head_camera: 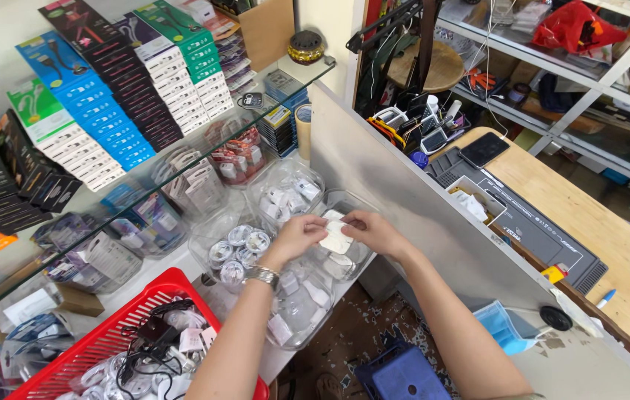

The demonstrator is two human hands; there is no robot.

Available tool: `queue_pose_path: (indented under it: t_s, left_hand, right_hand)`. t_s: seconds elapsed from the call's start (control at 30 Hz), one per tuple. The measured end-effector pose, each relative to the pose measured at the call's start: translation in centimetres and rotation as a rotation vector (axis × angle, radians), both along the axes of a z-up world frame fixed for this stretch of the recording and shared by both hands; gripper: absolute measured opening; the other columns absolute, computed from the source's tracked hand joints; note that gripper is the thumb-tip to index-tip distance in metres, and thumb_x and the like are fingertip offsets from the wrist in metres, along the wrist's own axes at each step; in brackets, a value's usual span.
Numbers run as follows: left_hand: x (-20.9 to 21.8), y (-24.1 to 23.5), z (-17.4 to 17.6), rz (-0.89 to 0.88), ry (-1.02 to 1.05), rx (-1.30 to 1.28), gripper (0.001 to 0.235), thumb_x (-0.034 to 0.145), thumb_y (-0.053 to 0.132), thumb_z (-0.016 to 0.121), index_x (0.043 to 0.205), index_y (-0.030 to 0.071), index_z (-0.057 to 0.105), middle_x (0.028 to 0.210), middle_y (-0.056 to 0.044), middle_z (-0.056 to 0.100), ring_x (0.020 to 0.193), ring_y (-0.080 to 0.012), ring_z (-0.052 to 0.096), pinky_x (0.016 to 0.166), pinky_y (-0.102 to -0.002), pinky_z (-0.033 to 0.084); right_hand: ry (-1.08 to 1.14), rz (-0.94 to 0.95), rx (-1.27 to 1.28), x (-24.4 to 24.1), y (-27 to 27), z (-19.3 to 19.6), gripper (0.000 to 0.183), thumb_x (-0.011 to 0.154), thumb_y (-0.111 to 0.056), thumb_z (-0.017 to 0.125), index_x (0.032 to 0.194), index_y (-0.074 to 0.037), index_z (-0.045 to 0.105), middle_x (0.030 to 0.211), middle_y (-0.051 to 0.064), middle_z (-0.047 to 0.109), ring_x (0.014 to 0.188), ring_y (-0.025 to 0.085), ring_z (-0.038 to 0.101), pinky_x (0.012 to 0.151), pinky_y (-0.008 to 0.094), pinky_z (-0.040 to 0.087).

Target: The person sorts small electronic accessories from a red basket into a clear plastic container on the counter. They pick up items one by one, briefly inspect them, and place them into the container. The task continues throughout the clip with repetitive pick-and-place motions.

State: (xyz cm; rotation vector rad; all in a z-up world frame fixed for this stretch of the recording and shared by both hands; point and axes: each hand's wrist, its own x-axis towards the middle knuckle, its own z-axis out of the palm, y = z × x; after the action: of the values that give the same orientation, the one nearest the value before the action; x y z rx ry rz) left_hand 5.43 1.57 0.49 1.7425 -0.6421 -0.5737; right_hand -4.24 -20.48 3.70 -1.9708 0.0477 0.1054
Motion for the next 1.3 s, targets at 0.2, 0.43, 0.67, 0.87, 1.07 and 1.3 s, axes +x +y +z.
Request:
queue_pose_path:
  t_s: [0.2, 0.43, 0.67, 0.87, 1.07, 1.3]
  left_hand:
    - [-1.7, -4.3, -4.2, 0.178, -0.507, 0.487, 0.019, 0.083, 0.005, 0.063, 0.095, 0.006, 0.077, 0.09, -0.02, 0.075, 0.09, -0.0368, 0.072, 0.083, -0.048, 0.055]
    - [-2.2, -4.6, -4.7, -0.209, -0.643, 0.898, 0.014, 0.082, 0.01, 0.063, 0.082, 0.008, 0.077, 0.087, -0.021, 0.074, 0.09, -0.0339, 0.073, 0.095, -0.047, 0.047]
    - [-1.7, -4.0, -2.2, 0.188, -0.452, 0.315, 0.017, 0.089, 0.006, 0.06, 0.094, 0.002, 0.076, 0.093, -0.021, 0.076, 0.091, -0.0336, 0.073, 0.084, -0.044, 0.056]
    - [-0.4, 0.8, 0.4, 0.466, -0.06, -0.121, 0.027, 0.095, 0.001, 0.05, 0.109, -0.002, 0.073, 0.098, -0.013, 0.081, 0.089, -0.0182, 0.078, 0.082, -0.03, 0.06]
    - [-1.7, 7.2, 0.1, 0.553, 0.032, -0.236, 0.025, 0.099, 0.002, 0.049, 0.111, -0.003, 0.071, 0.097, -0.012, 0.079, 0.086, -0.0171, 0.074, 0.079, -0.029, 0.059]
    - [-5.4, 18.3, -1.7, 0.676, 0.036, -0.241, 0.025, 0.1, 0.002, 0.049, 0.112, -0.003, 0.07, 0.095, -0.012, 0.079, 0.085, -0.0159, 0.076, 0.08, -0.027, 0.061]
  right_hand:
    - [0.183, -0.038, -0.574, 3.2, -0.5, -9.2, 0.03, 0.081, -0.022, 0.077, 0.107, -0.009, 0.075, 0.101, 0.017, 0.075, 0.097, 0.036, 0.072, 0.086, 0.044, 0.055]
    - [0.449, 0.197, -0.865, 6.4, 1.7, -18.4, 0.03, 0.077, -0.003, 0.072, 0.106, 0.0, 0.076, 0.111, 0.025, 0.07, 0.108, 0.038, 0.069, 0.09, 0.046, 0.058]
    - [0.114, -0.051, -0.628, 5.3, 2.3, -10.6, 0.025, 0.096, -0.02, 0.062, 0.098, 0.0, 0.077, 0.093, 0.022, 0.075, 0.091, 0.037, 0.073, 0.083, 0.045, 0.057]
    - [-0.024, -0.191, -0.139, 4.7, 5.7, -1.1, 0.024, 0.095, -0.021, 0.061, 0.107, -0.003, 0.073, 0.081, 0.012, 0.078, 0.073, 0.023, 0.076, 0.069, 0.035, 0.058]
    - [-0.116, -0.066, 0.188, 4.0, 13.4, 0.0, 0.023, 0.097, -0.012, 0.06, 0.115, -0.001, 0.068, 0.086, 0.007, 0.077, 0.075, 0.013, 0.074, 0.067, 0.029, 0.059]
    - [-0.01, 0.098, 0.199, 1.2, 23.7, -0.9, 0.027, 0.096, -0.011, 0.058, 0.121, -0.003, 0.065, 0.085, 0.008, 0.076, 0.076, 0.014, 0.073, 0.069, 0.029, 0.058]
